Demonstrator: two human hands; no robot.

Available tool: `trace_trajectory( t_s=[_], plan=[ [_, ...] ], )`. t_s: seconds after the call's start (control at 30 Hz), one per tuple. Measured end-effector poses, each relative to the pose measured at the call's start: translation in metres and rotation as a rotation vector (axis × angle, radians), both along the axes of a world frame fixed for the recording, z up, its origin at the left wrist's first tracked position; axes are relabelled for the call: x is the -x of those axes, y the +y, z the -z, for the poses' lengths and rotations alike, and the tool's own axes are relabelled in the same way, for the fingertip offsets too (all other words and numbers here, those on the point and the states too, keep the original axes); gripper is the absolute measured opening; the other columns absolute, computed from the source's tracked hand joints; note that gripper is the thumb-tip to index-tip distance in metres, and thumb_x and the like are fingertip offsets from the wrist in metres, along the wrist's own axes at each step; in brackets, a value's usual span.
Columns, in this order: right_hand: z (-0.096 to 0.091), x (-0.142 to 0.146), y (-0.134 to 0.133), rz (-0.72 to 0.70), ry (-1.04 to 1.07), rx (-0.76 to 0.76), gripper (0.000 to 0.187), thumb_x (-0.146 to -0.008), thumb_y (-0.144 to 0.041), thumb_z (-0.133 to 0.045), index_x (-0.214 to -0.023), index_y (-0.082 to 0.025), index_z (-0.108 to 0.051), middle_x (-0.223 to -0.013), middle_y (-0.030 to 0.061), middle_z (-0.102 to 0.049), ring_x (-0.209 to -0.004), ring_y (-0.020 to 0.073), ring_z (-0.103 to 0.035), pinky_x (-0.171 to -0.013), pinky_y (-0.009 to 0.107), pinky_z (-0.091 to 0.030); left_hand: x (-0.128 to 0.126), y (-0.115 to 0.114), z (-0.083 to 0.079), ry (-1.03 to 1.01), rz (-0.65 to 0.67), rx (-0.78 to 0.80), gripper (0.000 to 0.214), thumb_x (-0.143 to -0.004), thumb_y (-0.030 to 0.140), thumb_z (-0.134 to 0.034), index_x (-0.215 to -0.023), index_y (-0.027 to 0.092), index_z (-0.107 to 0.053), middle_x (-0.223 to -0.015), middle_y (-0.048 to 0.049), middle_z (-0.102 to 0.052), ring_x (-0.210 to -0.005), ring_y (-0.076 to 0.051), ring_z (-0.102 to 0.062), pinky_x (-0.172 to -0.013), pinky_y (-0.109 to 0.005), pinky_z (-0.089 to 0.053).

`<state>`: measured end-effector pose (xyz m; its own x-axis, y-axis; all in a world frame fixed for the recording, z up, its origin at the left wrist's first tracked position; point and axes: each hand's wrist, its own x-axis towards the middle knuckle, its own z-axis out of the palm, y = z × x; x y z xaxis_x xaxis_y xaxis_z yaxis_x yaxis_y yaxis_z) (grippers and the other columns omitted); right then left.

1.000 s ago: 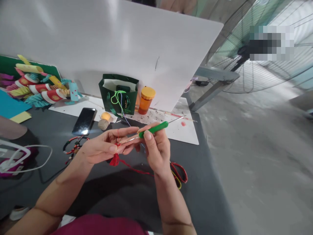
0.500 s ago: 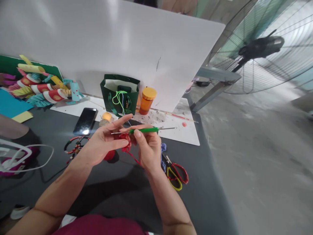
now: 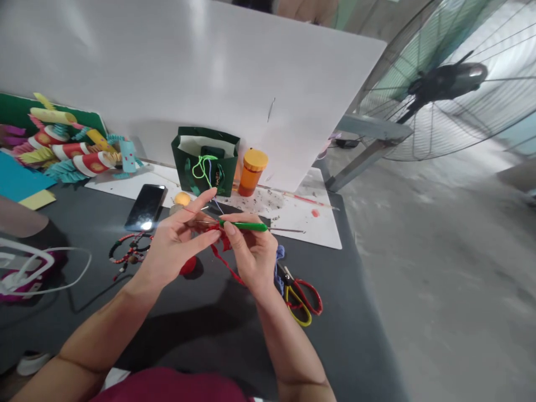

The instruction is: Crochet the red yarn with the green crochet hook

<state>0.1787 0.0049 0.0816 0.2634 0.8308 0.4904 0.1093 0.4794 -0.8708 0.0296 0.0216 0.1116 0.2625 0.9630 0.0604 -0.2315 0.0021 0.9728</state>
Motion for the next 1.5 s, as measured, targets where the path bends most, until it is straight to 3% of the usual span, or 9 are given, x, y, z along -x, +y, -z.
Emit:
trace_trajectory(
  t_s=[0.23, 0.37, 0.5, 0.63, 0.8, 0.93, 1.2, 1.33, 1.5],
  plan=[
    [-0.009, -0.002, 0.0, -0.049, -0.087, -0.008, 0.008, -0.092, -0.029, -0.073, -0.092, -0.028, -0.08, -0.084, 0.0008, -0.079, -0.07, 0.0151, -0.07, -0.064, 0.029, -0.058, -0.006, -0.002, 0.003, 0.086, -0.122, -0.122, 0.058, -0.08, 0.017, -0.077, -0.137, 0.023, -0.07, -0.092, -0.0017, -0.077, -0.087, -0.018, -0.069, -0.092, -0.032, -0.057],
    [-0.012, -0.002, 0.0, -0.052, -0.139, 0.007, 0.008, -0.091, -0.028, -0.072, -0.092, -0.028, -0.08, -0.078, -0.0001, -0.077, -0.063, 0.0144, -0.068, -0.059, 0.028, -0.058, -0.006, 0.0, 0.005, 0.059, -0.083, -0.099, 0.057, -0.081, 0.017, -0.077, -0.136, 0.024, -0.07, -0.091, -0.0008, -0.076, -0.088, -0.017, -0.069, -0.088, -0.031, -0.057],
    [-0.006, -0.006, 0.003, -0.12, 0.004, 0.078, 0.008, -0.09, -0.033, -0.075, -0.091, -0.027, -0.08, -0.077, -0.0007, -0.077, -0.059, 0.0124, -0.066, -0.056, 0.026, -0.056, -0.004, 0.001, 0.007, -0.016, -0.013, -0.05, 0.045, -0.087, 0.026, -0.076, -0.132, 0.024, -0.074, -0.083, 0.0004, -0.072, -0.078, -0.014, -0.066, -0.081, -0.029, -0.058],
    [0.0, -0.008, 0.005, -0.167, 0.095, 0.152, 0.017, -0.09, -0.042, -0.075, -0.093, -0.025, -0.079, -0.085, 0.0016, -0.078, -0.065, 0.0125, -0.067, -0.056, 0.025, -0.055, -0.002, 0.002, 0.007, 0.0, 0.011, -0.059, 0.043, -0.091, 0.024, -0.071, -0.134, 0.026, -0.073, -0.078, 0.0019, -0.069, -0.07, -0.013, -0.064, -0.076, -0.028, -0.056],
    [-0.004, -0.007, 0.003, -0.279, 0.106, 0.144, 0.044, -0.084, -0.047, -0.08, -0.121, -0.026, -0.068, -0.075, -0.0026, -0.072, -0.06, 0.0126, -0.064, -0.056, 0.026, -0.055, -0.002, 0.001, 0.007, 0.07, -0.091, -0.19, 0.046, -0.092, 0.023, -0.07, -0.138, 0.024, -0.07, -0.082, -0.0003, -0.072, -0.074, -0.014, -0.063, -0.076, -0.027, -0.056],
    [-0.003, -0.008, 0.005, -0.216, 0.084, 0.175, 0.037, -0.091, -0.041, -0.074, -0.123, -0.026, -0.064, -0.073, -0.0041, -0.069, -0.061, 0.0128, -0.064, -0.058, 0.027, -0.055, -0.002, 0.001, 0.007, 0.06, -0.134, -0.208, 0.043, -0.093, 0.027, -0.071, -0.136, 0.026, -0.071, -0.085, -0.0008, -0.074, -0.069, -0.013, -0.062, -0.073, -0.027, -0.057],
    [0.003, -0.007, 0.005, -0.048, 0.062, 0.029, 0.031, -0.09, -0.044, -0.075, -0.116, -0.03, -0.065, -0.072, -0.0048, -0.065, -0.061, 0.0125, -0.063, -0.056, 0.026, -0.053, -0.005, 0.002, 0.014, -0.066, -0.176, -0.151, 0.044, -0.089, 0.032, -0.077, -0.133, 0.033, -0.073, -0.081, 0.002, -0.071, -0.063, -0.011, -0.059, -0.063, -0.025, -0.052],
    [0.0, -0.007, 0.006, -0.119, 0.1, -0.015, 0.029, -0.091, -0.048, -0.072, -0.114, -0.031, -0.064, -0.074, -0.0044, -0.066, -0.063, 0.0125, -0.063, -0.057, 0.027, -0.054, -0.006, 0.003, 0.021, -0.118, -0.185, -0.121, 0.047, -0.086, 0.039, -0.08, -0.133, 0.034, -0.073, -0.081, 0.002, -0.07, -0.065, -0.011, -0.057, -0.06, -0.024, -0.05],
    [-0.002, -0.009, 0.006, -0.226, 0.081, 0.066, 0.04, -0.086, -0.042, -0.079, -0.12, -0.029, -0.063, -0.078, -0.0037, -0.071, -0.069, 0.0135, -0.067, -0.064, 0.029, -0.057, -0.007, 0.004, 0.022, -0.159, -0.199, -0.111, 0.044, -0.085, 0.038, -0.081, -0.129, 0.035, -0.075, -0.081, 0.0028, -0.071, -0.064, -0.01, -0.056, -0.063, -0.024, -0.052]
  ],
)
